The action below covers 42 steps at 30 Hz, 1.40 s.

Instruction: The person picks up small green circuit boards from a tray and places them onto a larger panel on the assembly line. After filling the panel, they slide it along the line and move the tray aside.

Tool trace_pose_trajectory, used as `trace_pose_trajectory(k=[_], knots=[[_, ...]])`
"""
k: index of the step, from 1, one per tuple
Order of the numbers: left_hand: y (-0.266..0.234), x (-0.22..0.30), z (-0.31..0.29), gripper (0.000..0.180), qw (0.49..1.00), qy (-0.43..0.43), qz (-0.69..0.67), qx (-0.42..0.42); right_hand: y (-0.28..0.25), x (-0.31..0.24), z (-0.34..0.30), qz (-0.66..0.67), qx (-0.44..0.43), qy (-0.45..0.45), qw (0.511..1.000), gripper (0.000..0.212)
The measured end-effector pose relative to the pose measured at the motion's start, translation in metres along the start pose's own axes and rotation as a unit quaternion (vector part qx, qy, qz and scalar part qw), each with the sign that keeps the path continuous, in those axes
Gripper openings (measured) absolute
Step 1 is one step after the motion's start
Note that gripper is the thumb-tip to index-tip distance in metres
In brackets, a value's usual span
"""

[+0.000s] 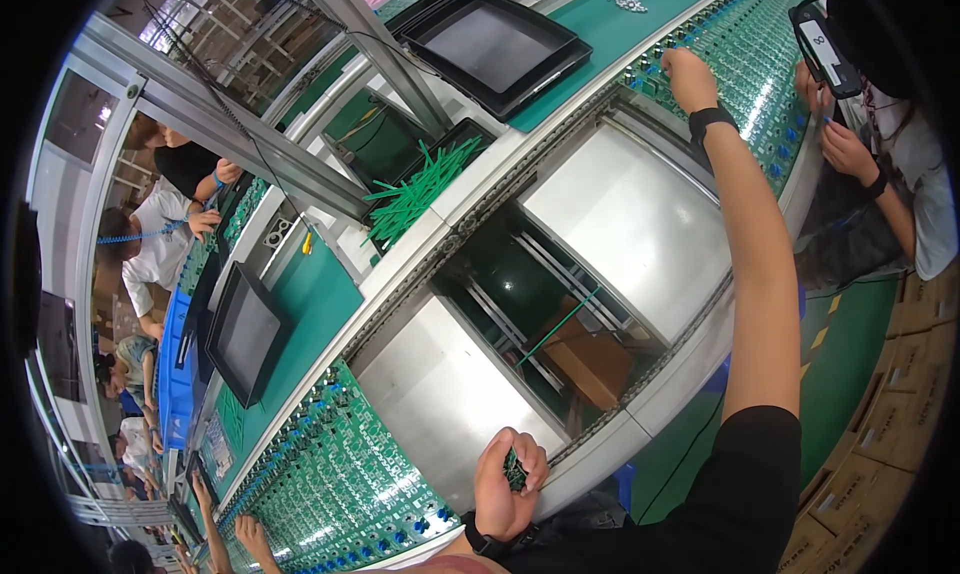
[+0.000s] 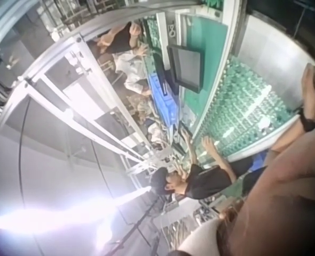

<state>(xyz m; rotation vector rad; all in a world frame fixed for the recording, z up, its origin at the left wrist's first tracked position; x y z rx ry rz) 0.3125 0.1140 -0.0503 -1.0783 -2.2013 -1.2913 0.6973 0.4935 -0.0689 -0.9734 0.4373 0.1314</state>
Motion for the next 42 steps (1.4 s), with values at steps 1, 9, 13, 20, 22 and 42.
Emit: trace_pose_trajectory(k=[1,9,13,20,22,42], knots=[[0.0,0.0,0.0,0.029,1.0,0.001,-0.001,-0.001,0.001,-0.002,0.0,0.0,0.0,0.0,1.0,0.012],[0.001,-0.002,0.003,0.028,1.0,-0.002,-0.006,-0.002,0.011,-0.006,0.016,-0.133,-0.042,-0.046,0.989,0.011],[0.0,-0.002,0.003,0.027,1.0,-0.004,-0.011,-0.005,0.014,-0.008,0.019,-0.104,-0.04,-0.053,0.992,0.012],[-0.005,-0.003,0.01,0.025,0.998,-0.019,-0.057,0.001,-0.012,-0.054,-0.008,-0.13,0.028,-0.059,0.989,0.013],[-0.003,-0.007,0.009,0.025,0.998,-0.024,-0.056,-0.01,-0.027,-0.086,-0.034,-0.007,0.091,-0.101,0.991,0.018],[-0.028,-0.014,0.012,0.03,0.991,-0.055,-0.123,0.021,-0.1,-0.259,-0.291,0.386,-0.217,-0.615,0.653,0.019]])
Point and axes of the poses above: each hand's wrist, its own z-axis towards the middle knuckle, its own y-axis out of the palm, x = y × z, the point moved 3 cm from there along z, towards the middle knuckle, and after that the axes turned 7 degrees about y, right-handed, at the moved point
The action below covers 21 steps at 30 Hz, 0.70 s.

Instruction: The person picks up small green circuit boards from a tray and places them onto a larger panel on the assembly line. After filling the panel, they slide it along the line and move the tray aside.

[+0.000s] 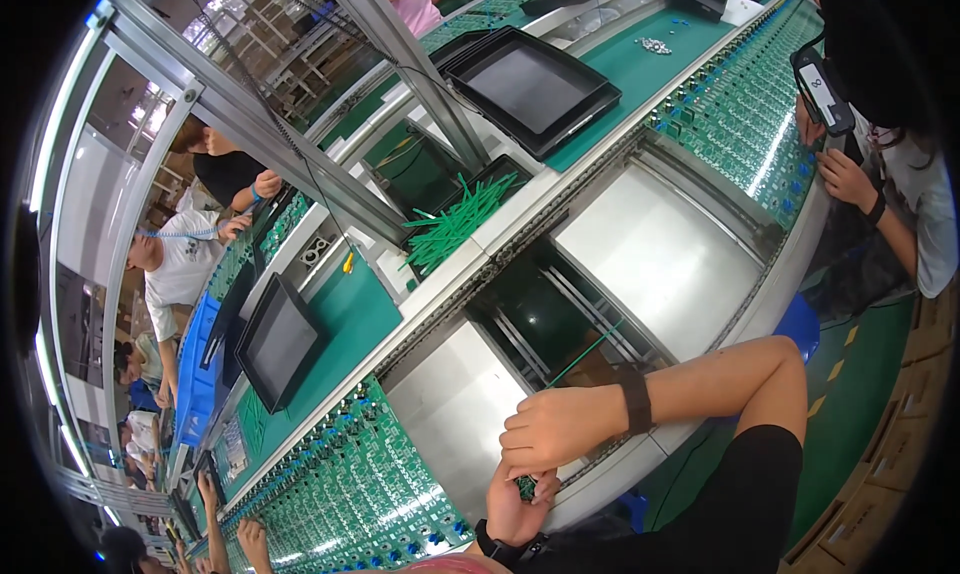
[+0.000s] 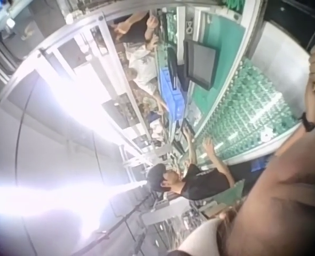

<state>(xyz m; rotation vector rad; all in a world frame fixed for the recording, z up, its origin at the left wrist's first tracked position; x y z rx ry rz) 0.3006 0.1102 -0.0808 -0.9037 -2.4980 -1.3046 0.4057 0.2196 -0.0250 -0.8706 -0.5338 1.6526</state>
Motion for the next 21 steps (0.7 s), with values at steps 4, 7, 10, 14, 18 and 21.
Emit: trace_pose_trajectory(k=[4,7,10,14,18,21], knots=[[0.0042,0.004,-0.0007,0.033,1.0,-0.001,-0.02,0.024,0.002,-0.0009,-0.0051,0.001,-0.003,-0.015,1.0,0.016],[0.006,0.0049,-0.0004,0.035,1.0,0.011,-0.009,0.014,0.003,-0.001,-0.0059,0.004,-0.007,-0.024,1.0,0.017],[0.0052,0.0056,0.0002,0.037,1.0,0.011,0.006,-0.004,0.0015,-0.0014,-0.0054,0.017,-0.013,-0.026,0.999,0.017],[0.007,0.0045,0.0,0.039,1.0,0.001,0.021,-0.019,0.0005,-0.0017,-0.0047,0.058,-0.049,-0.004,0.997,0.018],[0.0099,0.0062,-0.0003,0.037,1.0,0.004,0.019,-0.003,0.004,-0.002,-0.0055,0.065,-0.054,-0.006,0.996,0.018],[0.0111,0.0068,0.0002,0.036,0.999,0.004,0.026,-0.021,0.0027,0.0002,-0.0046,0.111,-0.046,0.013,0.993,0.021]])
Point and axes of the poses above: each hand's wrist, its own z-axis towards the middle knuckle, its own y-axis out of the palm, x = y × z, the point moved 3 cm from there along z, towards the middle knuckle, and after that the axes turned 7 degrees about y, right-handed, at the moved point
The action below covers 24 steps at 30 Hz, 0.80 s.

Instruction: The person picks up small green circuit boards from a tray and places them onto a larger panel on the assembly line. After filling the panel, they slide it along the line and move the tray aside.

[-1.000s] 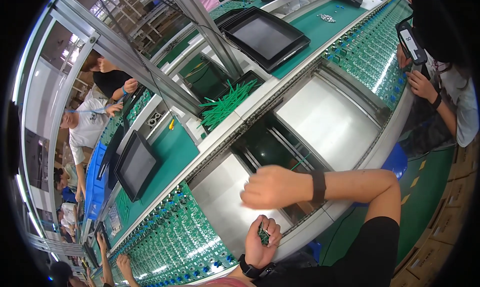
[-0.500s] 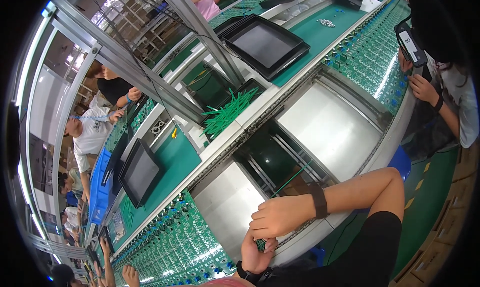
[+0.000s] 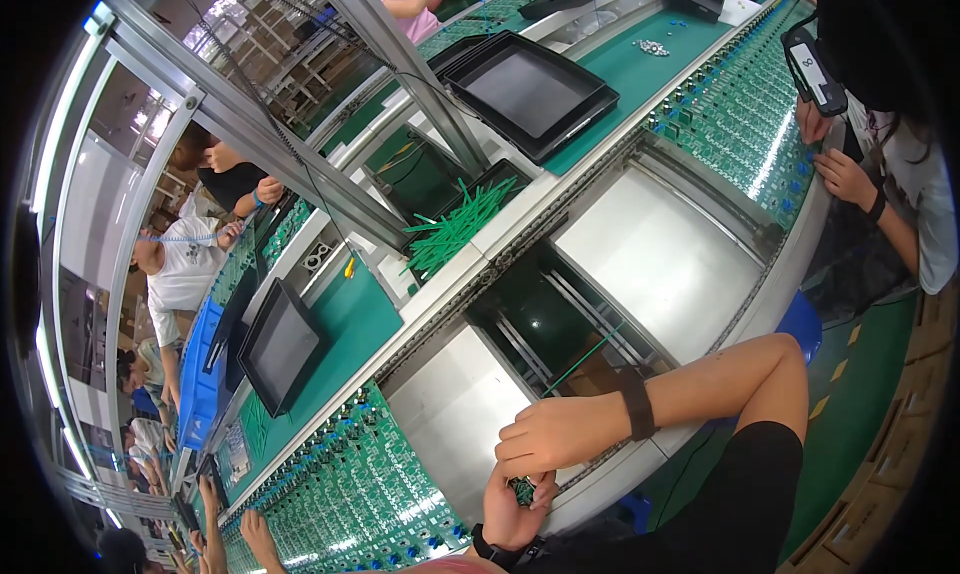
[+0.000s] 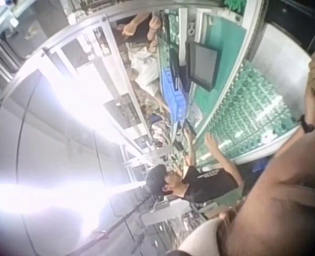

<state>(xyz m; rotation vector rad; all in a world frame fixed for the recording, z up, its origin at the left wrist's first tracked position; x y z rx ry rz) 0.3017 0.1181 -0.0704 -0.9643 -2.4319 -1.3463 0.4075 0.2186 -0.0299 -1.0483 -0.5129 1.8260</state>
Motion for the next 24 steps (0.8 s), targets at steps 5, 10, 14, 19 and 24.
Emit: trace_pose_trajectory(k=[5,10,14,19,24], knots=[[0.0021,-0.0006,0.0011,0.032,1.0,0.009,-0.012,-0.01,0.0006,0.0023,-0.0012,0.015,0.003,0.014,1.0,0.023],[0.0019,-0.002,0.0006,0.028,0.999,0.024,-0.026,-0.013,-0.001,0.003,-0.0033,0.03,0.054,0.021,0.998,0.025],[-0.0001,-0.002,0.0007,0.027,1.0,0.024,-0.021,-0.002,-0.0028,0.0048,-0.0036,0.025,0.065,0.027,0.997,0.026],[-0.0003,-0.0026,0.0015,0.027,1.0,0.021,-0.016,-0.012,-0.006,0.0042,-0.0019,0.025,0.073,0.036,0.996,0.028],[0.0014,-0.002,0.0016,0.031,1.0,0.015,0.008,0.002,-0.0047,0.0063,-0.0023,0.025,0.074,0.044,0.996,0.032]])
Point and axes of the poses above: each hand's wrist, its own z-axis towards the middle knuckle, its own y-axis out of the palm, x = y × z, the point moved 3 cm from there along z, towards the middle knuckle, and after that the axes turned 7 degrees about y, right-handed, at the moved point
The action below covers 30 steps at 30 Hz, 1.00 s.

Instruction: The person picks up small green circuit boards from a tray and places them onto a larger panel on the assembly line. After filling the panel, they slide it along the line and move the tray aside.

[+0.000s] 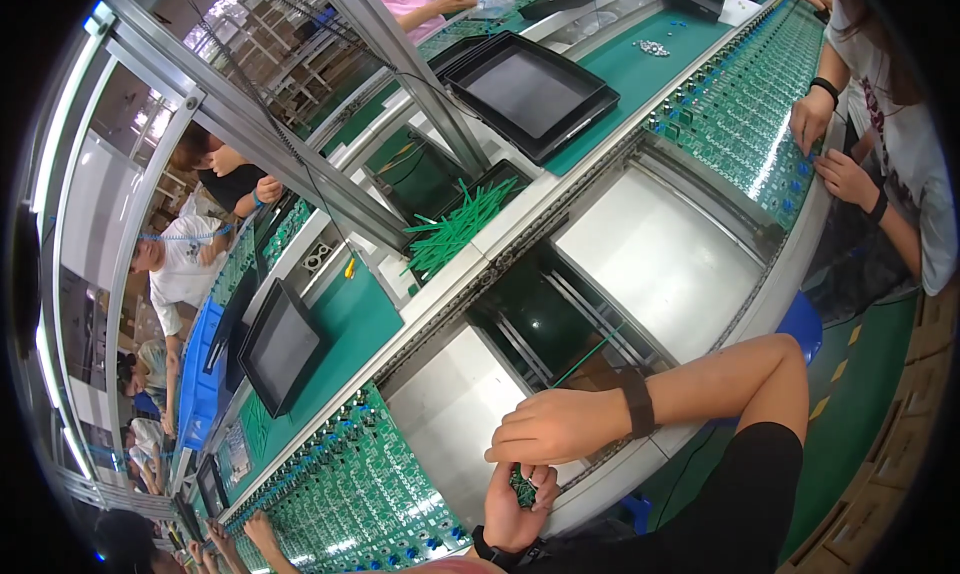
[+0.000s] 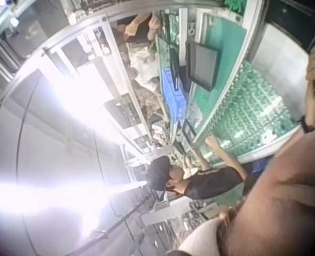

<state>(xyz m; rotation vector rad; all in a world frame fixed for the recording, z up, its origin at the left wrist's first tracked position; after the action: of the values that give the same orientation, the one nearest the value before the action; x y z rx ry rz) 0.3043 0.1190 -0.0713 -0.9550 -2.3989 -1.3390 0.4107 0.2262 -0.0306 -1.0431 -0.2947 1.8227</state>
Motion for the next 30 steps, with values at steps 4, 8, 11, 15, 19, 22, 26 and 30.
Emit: trace_pose_trajectory(k=[4,8,11,15,19,22,26,30], knots=[[-0.001,-0.002,0.001,0.027,1.0,0.0,-0.018,-0.002,0.0,0.001,0.0,0.003,0.001,0.007,1.0,0.038],[-0.001,-0.001,0.002,0.027,1.0,0.0,-0.019,-0.002,0.003,0.004,-0.001,-0.012,-0.016,0.016,1.0,0.041],[0.0,-0.001,0.002,0.027,1.0,0.0,-0.016,-0.008,0.005,0.007,-0.002,-0.001,-0.019,0.021,1.0,0.042],[0.001,-0.001,0.003,0.027,1.0,0.001,-0.014,-0.009,0.004,0.008,-0.002,0.006,-0.015,0.022,1.0,0.042],[0.002,-0.001,0.002,0.026,1.0,0.003,-0.015,-0.011,0.002,0.008,-0.002,0.013,-0.015,0.024,1.0,0.043],[0.002,-0.001,0.003,0.026,1.0,0.003,-0.015,-0.011,0.002,0.009,-0.002,0.013,-0.015,0.026,0.999,0.042],[0.002,-0.002,0.004,0.025,1.0,0.004,-0.014,-0.013,0.003,0.01,-0.002,0.003,-0.014,0.027,1.0,0.039],[0.001,-0.002,0.004,0.024,1.0,0.003,-0.018,-0.017,0.003,0.012,-0.003,-0.005,-0.014,0.031,0.999,0.036]])
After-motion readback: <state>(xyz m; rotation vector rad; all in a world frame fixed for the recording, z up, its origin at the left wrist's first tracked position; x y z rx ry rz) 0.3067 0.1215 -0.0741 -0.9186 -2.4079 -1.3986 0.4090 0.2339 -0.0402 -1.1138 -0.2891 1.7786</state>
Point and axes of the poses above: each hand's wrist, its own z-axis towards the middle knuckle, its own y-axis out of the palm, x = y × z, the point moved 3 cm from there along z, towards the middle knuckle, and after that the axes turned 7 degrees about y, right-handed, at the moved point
